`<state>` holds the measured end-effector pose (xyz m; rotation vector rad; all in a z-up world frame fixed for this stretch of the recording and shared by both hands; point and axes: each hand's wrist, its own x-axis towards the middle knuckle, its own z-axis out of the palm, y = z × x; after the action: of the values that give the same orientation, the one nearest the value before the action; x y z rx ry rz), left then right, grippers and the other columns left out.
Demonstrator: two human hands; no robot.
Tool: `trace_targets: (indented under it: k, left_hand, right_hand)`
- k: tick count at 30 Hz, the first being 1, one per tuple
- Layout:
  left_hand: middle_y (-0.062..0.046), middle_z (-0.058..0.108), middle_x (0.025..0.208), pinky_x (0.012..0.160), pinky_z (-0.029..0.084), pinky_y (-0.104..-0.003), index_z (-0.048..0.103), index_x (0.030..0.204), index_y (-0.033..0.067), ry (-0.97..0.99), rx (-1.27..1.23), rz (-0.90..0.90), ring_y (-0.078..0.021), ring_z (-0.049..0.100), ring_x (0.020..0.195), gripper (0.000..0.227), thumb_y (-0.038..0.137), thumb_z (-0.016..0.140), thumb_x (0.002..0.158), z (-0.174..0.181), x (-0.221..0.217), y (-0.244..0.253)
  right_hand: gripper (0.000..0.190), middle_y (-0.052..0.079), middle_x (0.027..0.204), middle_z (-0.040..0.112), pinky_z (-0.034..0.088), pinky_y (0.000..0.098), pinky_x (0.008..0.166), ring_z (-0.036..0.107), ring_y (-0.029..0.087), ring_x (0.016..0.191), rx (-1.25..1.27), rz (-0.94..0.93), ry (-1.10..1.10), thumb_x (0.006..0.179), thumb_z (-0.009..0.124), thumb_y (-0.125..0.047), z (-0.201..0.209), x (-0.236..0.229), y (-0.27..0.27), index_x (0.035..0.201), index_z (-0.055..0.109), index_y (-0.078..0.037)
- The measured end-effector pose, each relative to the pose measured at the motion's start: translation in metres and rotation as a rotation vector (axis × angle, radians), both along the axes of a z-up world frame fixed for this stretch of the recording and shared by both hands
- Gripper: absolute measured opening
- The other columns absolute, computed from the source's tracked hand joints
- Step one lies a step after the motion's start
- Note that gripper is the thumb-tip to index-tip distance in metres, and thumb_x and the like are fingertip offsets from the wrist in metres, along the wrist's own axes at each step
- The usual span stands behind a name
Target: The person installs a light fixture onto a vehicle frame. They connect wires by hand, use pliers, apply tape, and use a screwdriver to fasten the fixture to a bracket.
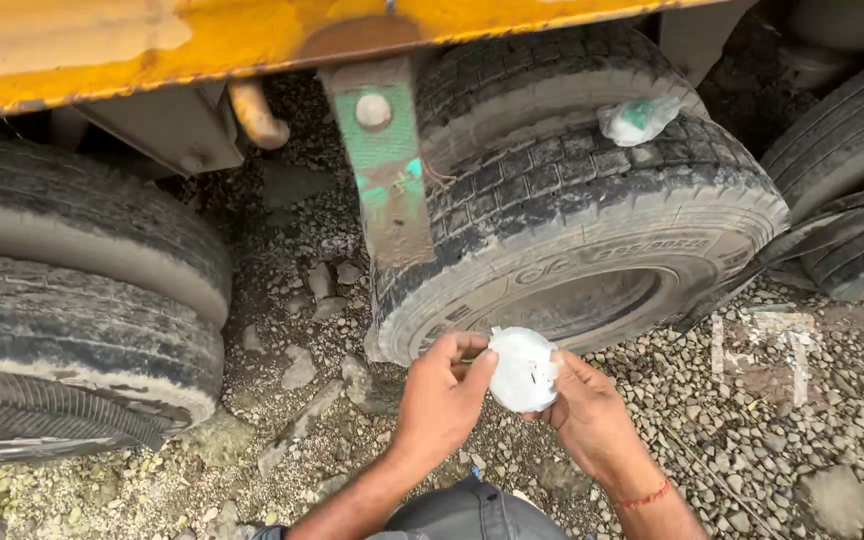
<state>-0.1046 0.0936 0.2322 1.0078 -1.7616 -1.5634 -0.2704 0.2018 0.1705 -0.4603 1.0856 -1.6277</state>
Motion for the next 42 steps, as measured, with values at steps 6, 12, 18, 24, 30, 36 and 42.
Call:
trace_targets:
  k: [6,12,18,24,30,36,42]
  left_hand:
    - [-0.012,0.079,0.091,0.068,0.056,-0.030,0.068,0.114,0.0028,-0.102,0.011,-0.022,-0.0147,0.073,0.078,0.037,0.035,0.066,0.095,-0.001,0.023,0.001]
    - [-0.007,0.074,0.107,0.078,0.056,-0.026,0.062,0.127,0.0027,0.107,-0.077,0.002,-0.0105,0.070,0.092,0.040,0.034,0.056,0.102,-0.023,0.038,-0.011]
    - [-0.004,0.071,0.088,0.068,0.053,-0.028,0.070,0.112,-0.0015,0.177,0.377,0.012,-0.0095,0.062,0.077,0.038,0.033,0.057,0.105,-0.048,0.040,-0.016]
    - [0.000,0.069,0.082,0.059,0.054,-0.032,0.070,0.106,0.0048,0.209,0.599,0.138,-0.0113,0.065,0.070,0.024,0.025,0.062,0.096,-0.046,0.042,-0.030]
    - [-0.004,0.071,0.076,0.058,0.051,-0.028,0.074,0.097,-0.0031,0.379,0.451,0.177,-0.0102,0.061,0.065,0.027,0.023,0.069,0.095,-0.089,0.024,-0.056]
    - [-0.005,0.066,0.072,0.055,0.044,-0.029,0.073,0.091,-0.0056,0.277,0.313,0.204,-0.0102,0.054,0.062,0.028,0.022,0.072,0.095,-0.073,0.020,-0.063]
    - [-0.004,0.072,0.077,0.060,0.050,-0.027,0.073,0.094,-0.0014,0.263,0.014,0.164,-0.0080,0.058,0.067,0.022,0.019,0.068,0.096,-0.016,0.024,-0.047]
  right_hand:
    - [0.045,0.004,0.105,0.073,0.056,0.0367,0.068,0.068,0.014,0.089,0.055,0.054,0.078,0.099,0.051,-0.032,0.026,0.028,-0.001,0.135,0.060,-0.007]
    - [0.043,0.006,0.092,0.074,0.056,0.0323,0.057,0.067,0.013,0.074,0.133,0.072,0.261,0.101,0.051,-0.035,0.017,0.042,-0.017,0.125,0.068,-0.003]
    - [0.040,0.009,0.077,0.067,0.049,0.0329,0.048,0.058,0.015,0.059,0.322,-0.007,0.495,0.106,0.051,-0.033,0.009,0.054,-0.035,0.111,0.072,0.001]
    - [0.034,0.015,0.102,0.074,0.058,0.0341,0.071,0.072,0.023,0.082,0.156,-0.138,1.005,0.103,0.051,-0.027,0.020,0.063,-0.041,0.127,0.058,-0.004]
    - [0.030,0.014,0.119,0.077,0.066,0.0336,0.075,0.079,0.024,0.102,0.081,-0.192,1.134,0.090,0.066,-0.015,0.019,0.063,-0.046,0.118,0.060,-0.008]
    - [0.027,0.014,0.112,0.076,0.065,0.0326,0.066,0.079,0.020,0.096,0.084,-0.220,1.139,0.085,0.072,-0.011,0.042,0.066,-0.054,0.112,0.068,-0.006]
    - [0.047,0.014,0.094,0.080,0.061,0.0297,0.064,0.079,0.016,0.078,0.189,-0.283,1.113,0.080,0.081,-0.018,0.080,0.065,-0.054,0.120,0.063,-0.002]
